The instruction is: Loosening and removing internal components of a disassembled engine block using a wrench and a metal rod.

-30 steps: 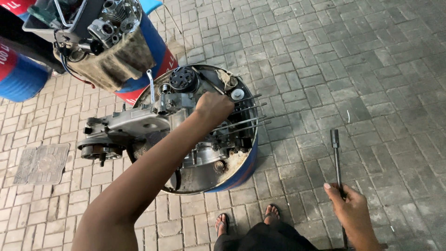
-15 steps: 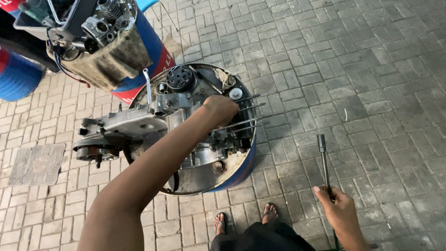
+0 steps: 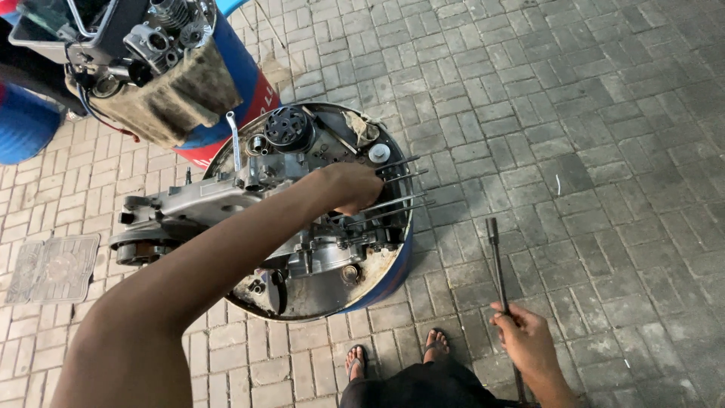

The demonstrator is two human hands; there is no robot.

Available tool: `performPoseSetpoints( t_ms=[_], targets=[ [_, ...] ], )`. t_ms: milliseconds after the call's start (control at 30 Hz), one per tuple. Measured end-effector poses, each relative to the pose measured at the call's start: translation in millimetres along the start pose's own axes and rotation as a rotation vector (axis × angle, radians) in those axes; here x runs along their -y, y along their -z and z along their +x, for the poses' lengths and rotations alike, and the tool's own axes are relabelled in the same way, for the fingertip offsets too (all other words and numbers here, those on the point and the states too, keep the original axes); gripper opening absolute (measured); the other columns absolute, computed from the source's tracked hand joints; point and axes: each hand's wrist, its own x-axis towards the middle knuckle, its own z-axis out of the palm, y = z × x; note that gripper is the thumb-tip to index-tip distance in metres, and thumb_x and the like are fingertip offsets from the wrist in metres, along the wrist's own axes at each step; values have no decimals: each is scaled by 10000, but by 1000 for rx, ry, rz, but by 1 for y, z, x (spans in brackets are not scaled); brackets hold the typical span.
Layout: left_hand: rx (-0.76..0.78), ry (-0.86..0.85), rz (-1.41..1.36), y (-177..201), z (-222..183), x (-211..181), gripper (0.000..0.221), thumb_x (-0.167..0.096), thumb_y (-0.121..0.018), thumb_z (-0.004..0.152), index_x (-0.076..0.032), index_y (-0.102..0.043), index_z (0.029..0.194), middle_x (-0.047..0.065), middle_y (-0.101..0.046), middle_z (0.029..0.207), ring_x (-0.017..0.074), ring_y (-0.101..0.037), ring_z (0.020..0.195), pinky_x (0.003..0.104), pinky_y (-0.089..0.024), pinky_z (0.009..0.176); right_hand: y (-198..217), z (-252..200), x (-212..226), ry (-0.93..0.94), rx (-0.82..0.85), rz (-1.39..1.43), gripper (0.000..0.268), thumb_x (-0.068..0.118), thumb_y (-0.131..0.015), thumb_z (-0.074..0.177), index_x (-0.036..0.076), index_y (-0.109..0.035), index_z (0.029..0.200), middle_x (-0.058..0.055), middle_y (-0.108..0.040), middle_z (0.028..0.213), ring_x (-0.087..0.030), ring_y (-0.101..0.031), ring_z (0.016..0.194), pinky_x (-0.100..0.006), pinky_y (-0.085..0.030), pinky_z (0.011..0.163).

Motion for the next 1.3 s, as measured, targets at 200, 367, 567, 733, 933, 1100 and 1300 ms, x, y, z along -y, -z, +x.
performPoseSetpoints(
  t_ms=[200, 367, 567, 733, 933, 1100, 1300],
  targets=[
    [-70, -72, -34, -6, 3, 19, 92, -75, -662, 892, -64, -740, 843, 68, -668, 757, 217, -620, 686, 327, -495, 515, -38, -19, 10, -82, 183, -91, 430, 122, -539, 1033, 66, -646, 1446, -150, -549, 649, -250, -484, 552, -378, -430, 491],
    [-4, -99, 50, 7, 4, 10, 86, -129, -735, 917, -57, -729, 869, 70, -720, 857, 227, -688, 809, 336, -587, 603, -58, -23, -3, -52, 159, -29, 440, 80, -554, 1016, 26, -645, 1442, -144, -539, 665, -232, -468, 535, -354, -371, 468],
    [49, -147, -37, 0, -5, 23, 85, -63, -712, 901, -86, -724, 982, 56, -728, 944, 217, -681, 884, 338, -625, 716, -58, -11, -27, -137, 68, -84, 394, 147, -548, 1040, 85, -718, 1390, -139, -610, 812, -228, -512, 657, -330, -392, 590],
    [40, -123, -232, -9, -12, 27, 388, 14, -744, 866, -160, -473, 649, -21, -485, 704, 134, -508, 666, 249, -439, 547, -46, -10, -42, -79, 18, -71, 354, 126, -586, 1022, 38, -760, 1317, -163, -660, 843, -257, -602, 764, -334, -454, 678],
    [100, -181, 27, 16, -13, -2, 140, 41, -693, 901, -46, -636, 806, 56, -628, 786, 164, -624, 694, 244, -602, 639, -42, -18, -32, -19, -35, -307, 410, 321, -629, 978, 117, -784, 1298, -97, -625, 693, -201, -512, 607, -308, -389, 583],
    [79, -203, 38, 7, -9, 15, 85, 10, -762, 829, -44, -697, 835, 76, -686, 806, 208, -638, 724, 308, -554, 546, -50, -13, -22, 58, 149, -346, 451, 273, -582, 1002, 113, -660, 1417, -93, -639, 653, -195, -623, 577, -298, -490, 506],
    [5, -140, -19, -6, -4, 15, 134, 71, -682, 888, -45, -647, 829, 77, -653, 831, 189, -625, 730, 300, -567, 576, -88, -10, -33, 260, 299, -514, 584, 513, -455, 959, 200, -640, 1417, -16, -819, 1191, -146, -785, 1076, -253, -600, 891]
  ],
)
